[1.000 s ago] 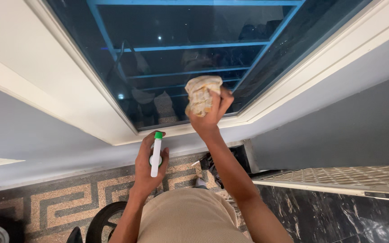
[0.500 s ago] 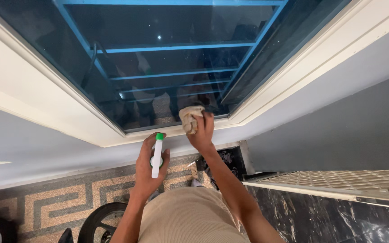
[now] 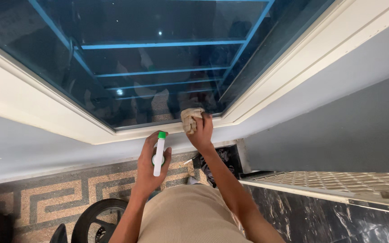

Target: The person wipes a glass window pane with a cloth while holding a spray bottle in the other hand, moving the cloth across the glass surface.

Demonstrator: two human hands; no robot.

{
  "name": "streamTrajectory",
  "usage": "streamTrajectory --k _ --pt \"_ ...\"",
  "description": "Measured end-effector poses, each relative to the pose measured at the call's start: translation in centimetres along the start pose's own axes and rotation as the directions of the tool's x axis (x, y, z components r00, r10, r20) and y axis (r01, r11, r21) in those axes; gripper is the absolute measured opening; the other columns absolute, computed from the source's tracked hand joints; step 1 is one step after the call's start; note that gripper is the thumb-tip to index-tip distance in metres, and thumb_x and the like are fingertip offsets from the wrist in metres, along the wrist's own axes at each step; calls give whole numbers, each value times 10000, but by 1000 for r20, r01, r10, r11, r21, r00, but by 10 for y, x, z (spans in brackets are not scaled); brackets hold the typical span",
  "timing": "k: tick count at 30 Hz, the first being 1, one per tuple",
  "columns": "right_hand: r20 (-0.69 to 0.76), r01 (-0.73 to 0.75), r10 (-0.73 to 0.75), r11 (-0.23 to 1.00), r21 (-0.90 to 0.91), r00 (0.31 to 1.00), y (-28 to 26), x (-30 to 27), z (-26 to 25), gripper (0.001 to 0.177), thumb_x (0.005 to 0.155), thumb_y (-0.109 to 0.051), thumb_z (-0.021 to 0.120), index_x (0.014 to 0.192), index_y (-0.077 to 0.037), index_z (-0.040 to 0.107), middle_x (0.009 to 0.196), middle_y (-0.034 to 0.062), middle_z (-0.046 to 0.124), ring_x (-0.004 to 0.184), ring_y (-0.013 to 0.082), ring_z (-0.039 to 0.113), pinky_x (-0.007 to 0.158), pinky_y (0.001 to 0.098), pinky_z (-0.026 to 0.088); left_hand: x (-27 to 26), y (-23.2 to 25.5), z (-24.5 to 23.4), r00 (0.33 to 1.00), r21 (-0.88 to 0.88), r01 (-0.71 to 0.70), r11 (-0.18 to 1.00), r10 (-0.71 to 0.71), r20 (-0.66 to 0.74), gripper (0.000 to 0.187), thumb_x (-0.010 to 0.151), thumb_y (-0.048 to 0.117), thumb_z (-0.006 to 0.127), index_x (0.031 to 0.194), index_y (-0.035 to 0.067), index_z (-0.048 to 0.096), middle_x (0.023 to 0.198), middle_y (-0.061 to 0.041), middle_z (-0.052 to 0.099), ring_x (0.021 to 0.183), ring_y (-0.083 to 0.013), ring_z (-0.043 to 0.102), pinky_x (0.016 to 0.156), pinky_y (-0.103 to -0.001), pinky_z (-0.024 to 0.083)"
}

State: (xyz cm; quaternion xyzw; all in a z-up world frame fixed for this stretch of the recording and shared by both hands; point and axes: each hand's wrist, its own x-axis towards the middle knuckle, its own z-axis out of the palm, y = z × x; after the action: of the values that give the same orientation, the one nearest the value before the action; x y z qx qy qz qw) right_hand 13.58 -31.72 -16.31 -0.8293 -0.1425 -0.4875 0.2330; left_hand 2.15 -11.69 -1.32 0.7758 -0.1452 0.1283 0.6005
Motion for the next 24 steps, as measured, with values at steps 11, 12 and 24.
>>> streamTrajectory --k 11,12,24 --pt "15 -104 103 993 60 995 12 54 -52 624 649 39 772 1217 -48 529 1203 184 452 1057 346 536 835 423 488 -9 3 24 999 -6 51 999 -52 -6 495 949 15 659 1412 69 495 1239 -106 700 716 -127 665 585 -295 528" --pt "-29 -125 128 988 85 991 12 72 -59 638 632 31 753 1221 -47 524 1190 172 439 1057 343 530 844 429 492 -8 3 26 997 -9 73 997 -73 2 495 940 15 655 1403 70 489 1250 -108 696 695 -121 662 562 -296 521" --pt "-41 -252 259 961 117 965 31 41 -60 586 766 60 739 1293 25 485 1271 226 455 1122 374 555 921 461 508 -5 11 50 1000 23 -2 1000 2 9 486 938 10 654 1391 51 482 1312 -112 655 737 -132 698 574 -293 522"
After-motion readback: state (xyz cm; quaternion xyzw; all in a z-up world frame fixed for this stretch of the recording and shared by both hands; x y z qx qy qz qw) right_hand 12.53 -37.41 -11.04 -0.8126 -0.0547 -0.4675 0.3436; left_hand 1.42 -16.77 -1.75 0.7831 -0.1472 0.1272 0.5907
